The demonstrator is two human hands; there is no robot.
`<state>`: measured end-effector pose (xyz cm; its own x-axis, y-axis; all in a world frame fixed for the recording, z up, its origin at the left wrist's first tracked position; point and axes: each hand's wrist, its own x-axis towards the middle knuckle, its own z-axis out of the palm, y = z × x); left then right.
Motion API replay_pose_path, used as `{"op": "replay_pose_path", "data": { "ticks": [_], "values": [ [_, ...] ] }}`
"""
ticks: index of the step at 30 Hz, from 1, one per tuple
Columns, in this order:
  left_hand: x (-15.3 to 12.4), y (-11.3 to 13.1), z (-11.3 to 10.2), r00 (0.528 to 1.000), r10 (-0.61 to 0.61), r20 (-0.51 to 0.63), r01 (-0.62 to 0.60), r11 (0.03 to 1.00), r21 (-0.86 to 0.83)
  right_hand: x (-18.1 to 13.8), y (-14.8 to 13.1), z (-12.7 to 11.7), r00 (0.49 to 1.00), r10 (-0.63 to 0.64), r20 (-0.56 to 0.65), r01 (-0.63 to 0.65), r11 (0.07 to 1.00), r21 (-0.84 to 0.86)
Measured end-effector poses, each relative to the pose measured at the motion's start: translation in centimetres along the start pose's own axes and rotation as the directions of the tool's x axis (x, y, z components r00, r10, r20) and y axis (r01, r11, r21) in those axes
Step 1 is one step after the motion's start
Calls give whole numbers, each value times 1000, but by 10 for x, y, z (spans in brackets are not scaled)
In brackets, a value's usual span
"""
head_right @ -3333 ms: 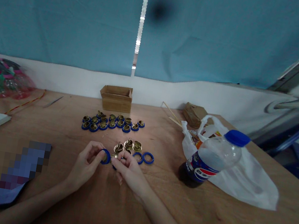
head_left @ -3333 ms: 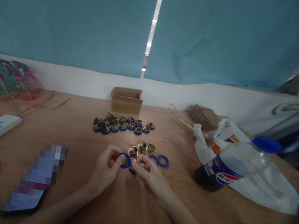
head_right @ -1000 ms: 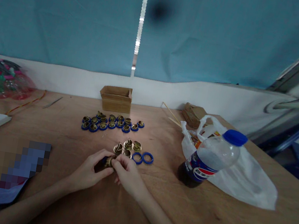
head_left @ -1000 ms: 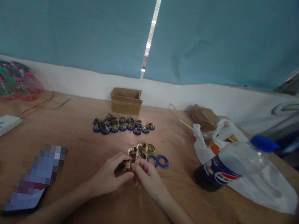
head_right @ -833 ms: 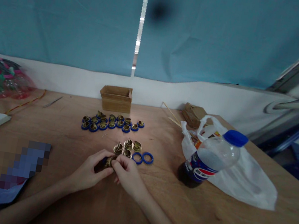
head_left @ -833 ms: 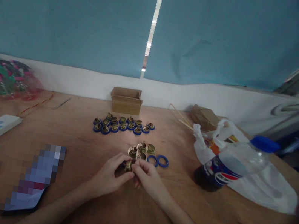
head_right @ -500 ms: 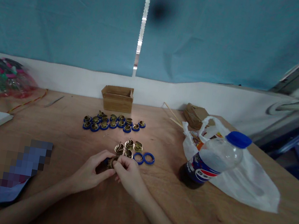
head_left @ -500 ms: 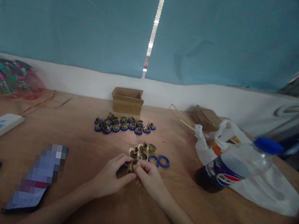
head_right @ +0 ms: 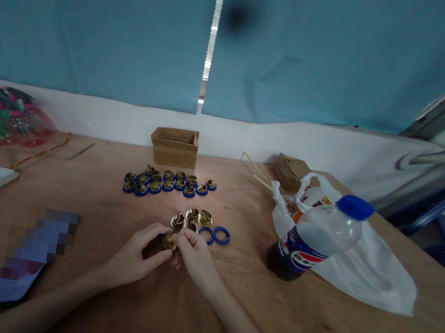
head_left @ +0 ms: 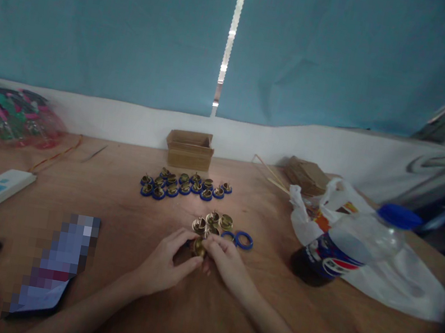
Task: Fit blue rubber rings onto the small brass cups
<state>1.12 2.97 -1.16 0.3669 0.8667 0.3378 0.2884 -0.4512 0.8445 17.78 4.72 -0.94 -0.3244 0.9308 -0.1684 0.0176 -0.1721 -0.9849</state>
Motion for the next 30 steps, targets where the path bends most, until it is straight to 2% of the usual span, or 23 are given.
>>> {"op": "replay_pose_path", "data": {
  "ticks": [6,11,14,18,23,27,30],
  "values": [
    [1,-4,0,994,-44,-101,42,999,-15,0,-5,-4,997,-32,-70,46,978,202],
    [2,-9,0,968,-91,-234,81,995,-49,1,-8,-8,989,-74,-130,98,978,185],
    [3,-11,0,957,-90,-277,79,996,-50,1,-9,-10,983,-74,-170,100,983,152],
    [2,-13,0,952,-88,-292,70,995,-73,2,-9,-11,971,-68,-229,94,990,106],
    [3,-10,0,949,-134,-284,73,974,-214,0,-12,-11,971,-64,-230,83,994,73],
    [5,-5,-3,948,-176,-264,86,943,-321,-2,-18,-13,960,-129,-249,129,992,-19],
    [6,-6,-3,945,-209,-253,111,929,-352,-1,-18,-19,949,-169,-265,172,985,-12]
  ]
}}
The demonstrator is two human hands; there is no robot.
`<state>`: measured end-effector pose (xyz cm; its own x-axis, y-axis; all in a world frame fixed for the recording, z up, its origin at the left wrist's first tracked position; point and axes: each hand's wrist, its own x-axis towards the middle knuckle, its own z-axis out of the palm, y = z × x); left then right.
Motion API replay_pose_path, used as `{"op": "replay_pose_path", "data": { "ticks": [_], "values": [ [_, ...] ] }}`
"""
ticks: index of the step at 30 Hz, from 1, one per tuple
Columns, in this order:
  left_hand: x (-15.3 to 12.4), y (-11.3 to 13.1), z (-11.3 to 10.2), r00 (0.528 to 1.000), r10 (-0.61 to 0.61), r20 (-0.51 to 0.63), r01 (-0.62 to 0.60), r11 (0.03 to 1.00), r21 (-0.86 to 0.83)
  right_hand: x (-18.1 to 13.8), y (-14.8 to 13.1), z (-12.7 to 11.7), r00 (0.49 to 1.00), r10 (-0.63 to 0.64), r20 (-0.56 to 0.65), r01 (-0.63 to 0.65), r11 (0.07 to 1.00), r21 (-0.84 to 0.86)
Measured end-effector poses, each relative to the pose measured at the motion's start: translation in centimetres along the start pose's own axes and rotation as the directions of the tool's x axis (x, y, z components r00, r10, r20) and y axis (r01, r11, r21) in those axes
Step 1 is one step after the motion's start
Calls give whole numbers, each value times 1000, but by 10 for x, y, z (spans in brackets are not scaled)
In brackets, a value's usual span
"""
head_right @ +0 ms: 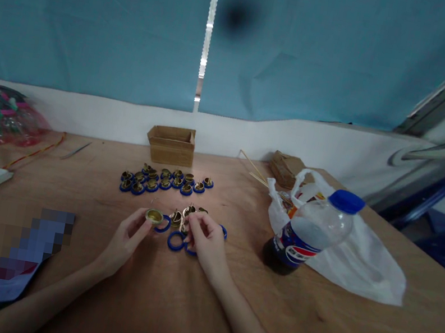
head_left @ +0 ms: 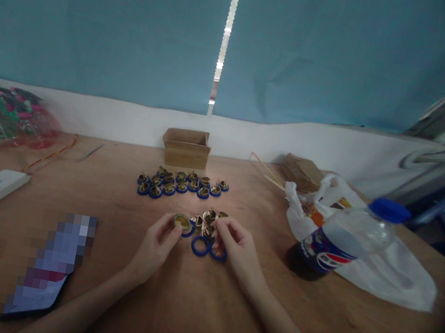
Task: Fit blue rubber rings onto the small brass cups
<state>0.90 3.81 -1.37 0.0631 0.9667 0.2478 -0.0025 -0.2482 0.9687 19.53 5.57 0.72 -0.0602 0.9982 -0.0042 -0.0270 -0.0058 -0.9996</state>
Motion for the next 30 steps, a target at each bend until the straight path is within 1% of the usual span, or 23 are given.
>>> {"op": "replay_pose_path", "data": {
  "ticks": [2,5,8,11,14,16,17,22,24,26,30],
  "values": [
    [0,-2,1,1000,-23,9,23,1000,-15,2,3,-4,1000,-11,-20,11,1000,-5],
    [1,-3,2,998,-55,13,55,998,-9,4,6,-6,1000,-14,-25,13,998,-59],
    [0,-1,2,998,-61,-13,62,991,116,2,5,-4,1000,2,-11,-3,996,-91],
    [0,-1,0,1000,-5,-17,9,958,288,1,2,-2,1000,-4,-8,3,991,-137],
    [0,-5,-1,993,109,-39,-84,909,409,1,1,-1,999,-45,-24,39,979,-198],
    [1,-7,-1,987,152,-60,-114,903,415,1,1,-1,998,-60,-28,52,973,-227],
    [1,-7,-1,986,153,-69,-114,911,396,1,1,-1,998,-62,-19,56,969,-240],
    [0,-9,-3,988,60,-139,-11,945,327,-1,4,-1,991,-89,102,119,932,-343],
    [1,-11,-7,990,29,-136,18,943,331,-3,8,0,984,-101,147,152,907,-393],
    [4,-13,-13,995,27,-99,15,916,401,-4,12,0,980,-84,182,155,892,-424],
    [12,-14,-30,997,77,-22,-45,766,641,-6,15,0,975,-25,219,124,883,-453]
  ]
}}
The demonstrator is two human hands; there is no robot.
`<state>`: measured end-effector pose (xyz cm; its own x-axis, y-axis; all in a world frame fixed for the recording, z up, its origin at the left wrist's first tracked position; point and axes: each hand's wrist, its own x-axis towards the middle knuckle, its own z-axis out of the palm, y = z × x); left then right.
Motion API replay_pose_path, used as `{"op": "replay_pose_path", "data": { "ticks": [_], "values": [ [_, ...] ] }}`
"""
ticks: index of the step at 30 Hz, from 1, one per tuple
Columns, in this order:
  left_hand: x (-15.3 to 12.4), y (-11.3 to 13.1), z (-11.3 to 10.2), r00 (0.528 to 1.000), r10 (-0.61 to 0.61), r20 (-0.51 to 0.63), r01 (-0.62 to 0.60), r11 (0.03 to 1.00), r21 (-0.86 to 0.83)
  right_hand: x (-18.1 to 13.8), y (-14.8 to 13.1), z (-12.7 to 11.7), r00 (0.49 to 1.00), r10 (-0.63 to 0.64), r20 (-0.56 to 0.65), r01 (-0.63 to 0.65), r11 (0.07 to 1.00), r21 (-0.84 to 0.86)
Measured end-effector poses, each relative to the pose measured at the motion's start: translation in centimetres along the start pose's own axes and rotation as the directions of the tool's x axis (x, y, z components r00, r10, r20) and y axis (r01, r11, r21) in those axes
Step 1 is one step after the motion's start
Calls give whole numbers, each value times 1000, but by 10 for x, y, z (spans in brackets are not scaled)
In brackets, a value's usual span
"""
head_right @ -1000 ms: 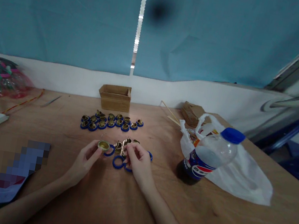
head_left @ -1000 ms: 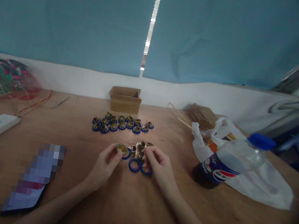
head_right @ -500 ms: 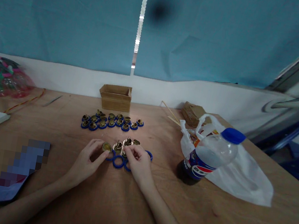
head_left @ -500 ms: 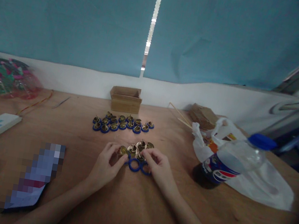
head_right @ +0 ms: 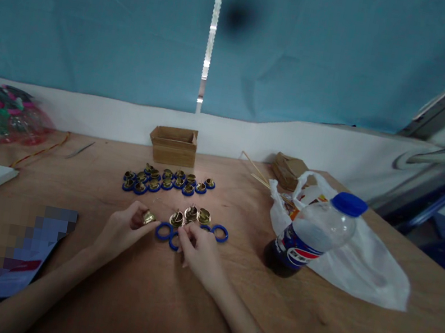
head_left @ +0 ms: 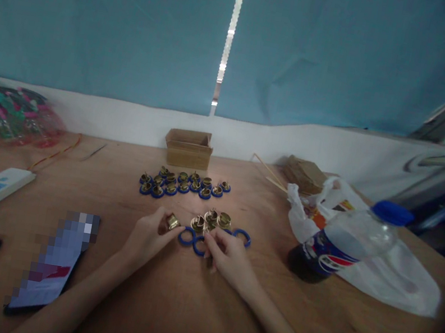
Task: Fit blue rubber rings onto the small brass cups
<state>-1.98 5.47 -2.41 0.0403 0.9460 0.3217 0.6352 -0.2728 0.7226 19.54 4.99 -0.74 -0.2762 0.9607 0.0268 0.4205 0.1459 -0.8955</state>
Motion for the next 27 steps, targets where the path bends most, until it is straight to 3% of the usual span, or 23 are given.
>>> {"op": "replay_pose_path", "data": {
  "ticks": [6,14,18,23,27],
  "values": [
    [7,-6,-14,994,90,61,-99,979,179,1,-6,-4,984,-170,-58,158,972,-176],
    [7,-8,-11,970,110,217,-180,925,335,1,-7,-4,987,-157,-39,146,969,-199],
    [5,-9,-7,966,124,227,-184,945,269,1,-7,-3,987,-159,-35,148,966,-212],
    [9,-14,-5,982,169,89,-183,966,181,1,-7,-3,982,-175,-64,158,963,-218],
    [14,-24,-2,977,177,121,-195,969,155,1,-8,-3,976,-199,-85,178,960,-214]
  ]
}}
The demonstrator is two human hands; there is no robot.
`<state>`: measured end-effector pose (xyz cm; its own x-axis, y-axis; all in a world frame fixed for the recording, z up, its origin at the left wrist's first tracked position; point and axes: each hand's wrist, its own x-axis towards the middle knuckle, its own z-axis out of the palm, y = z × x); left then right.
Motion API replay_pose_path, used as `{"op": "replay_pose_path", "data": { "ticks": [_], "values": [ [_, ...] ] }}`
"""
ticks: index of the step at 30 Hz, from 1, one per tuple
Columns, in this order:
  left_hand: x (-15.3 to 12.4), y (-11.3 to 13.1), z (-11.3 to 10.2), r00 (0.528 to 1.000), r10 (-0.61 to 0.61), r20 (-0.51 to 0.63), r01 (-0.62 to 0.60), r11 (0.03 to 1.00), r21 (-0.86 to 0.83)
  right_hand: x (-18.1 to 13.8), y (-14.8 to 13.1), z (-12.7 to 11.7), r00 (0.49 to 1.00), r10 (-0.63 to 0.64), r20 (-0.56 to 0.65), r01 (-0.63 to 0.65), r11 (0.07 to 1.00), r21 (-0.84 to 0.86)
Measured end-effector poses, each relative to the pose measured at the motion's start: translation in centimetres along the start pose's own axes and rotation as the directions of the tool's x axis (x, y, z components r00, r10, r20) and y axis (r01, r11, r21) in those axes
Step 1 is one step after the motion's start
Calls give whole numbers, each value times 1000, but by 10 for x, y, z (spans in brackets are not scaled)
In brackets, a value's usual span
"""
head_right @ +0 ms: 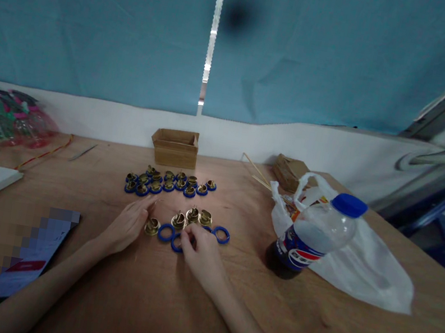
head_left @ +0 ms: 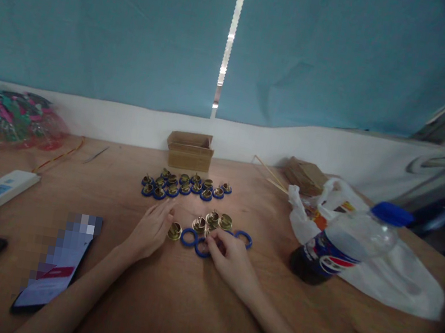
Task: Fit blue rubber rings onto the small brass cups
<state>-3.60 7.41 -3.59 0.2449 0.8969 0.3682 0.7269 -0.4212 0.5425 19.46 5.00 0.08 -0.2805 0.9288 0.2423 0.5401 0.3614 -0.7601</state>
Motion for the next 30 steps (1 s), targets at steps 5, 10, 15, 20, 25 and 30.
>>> {"op": "replay_pose_path", "data": {
  "ticks": [5,10,15,20,25,30],
  "values": [
    [2,0,4,996,-8,93,17,995,-97,0,-3,1,1000,-14,2,14,999,-43],
    [2,9,4,993,-23,114,65,925,-374,-1,-7,0,1000,-7,16,8,998,-56],
    [6,4,7,992,-109,-61,90,962,-260,-2,-8,-1,999,-20,35,22,998,-53],
    [12,-11,12,974,-40,-223,60,994,86,-3,-7,3,998,-27,57,32,996,-84],
    [14,-26,21,970,-62,-234,134,943,305,-3,-8,4,996,-35,79,45,992,-120],
    [15,-31,24,973,-57,-222,128,938,321,-4,-9,3,996,-44,83,54,990,-133]
  ]
}}
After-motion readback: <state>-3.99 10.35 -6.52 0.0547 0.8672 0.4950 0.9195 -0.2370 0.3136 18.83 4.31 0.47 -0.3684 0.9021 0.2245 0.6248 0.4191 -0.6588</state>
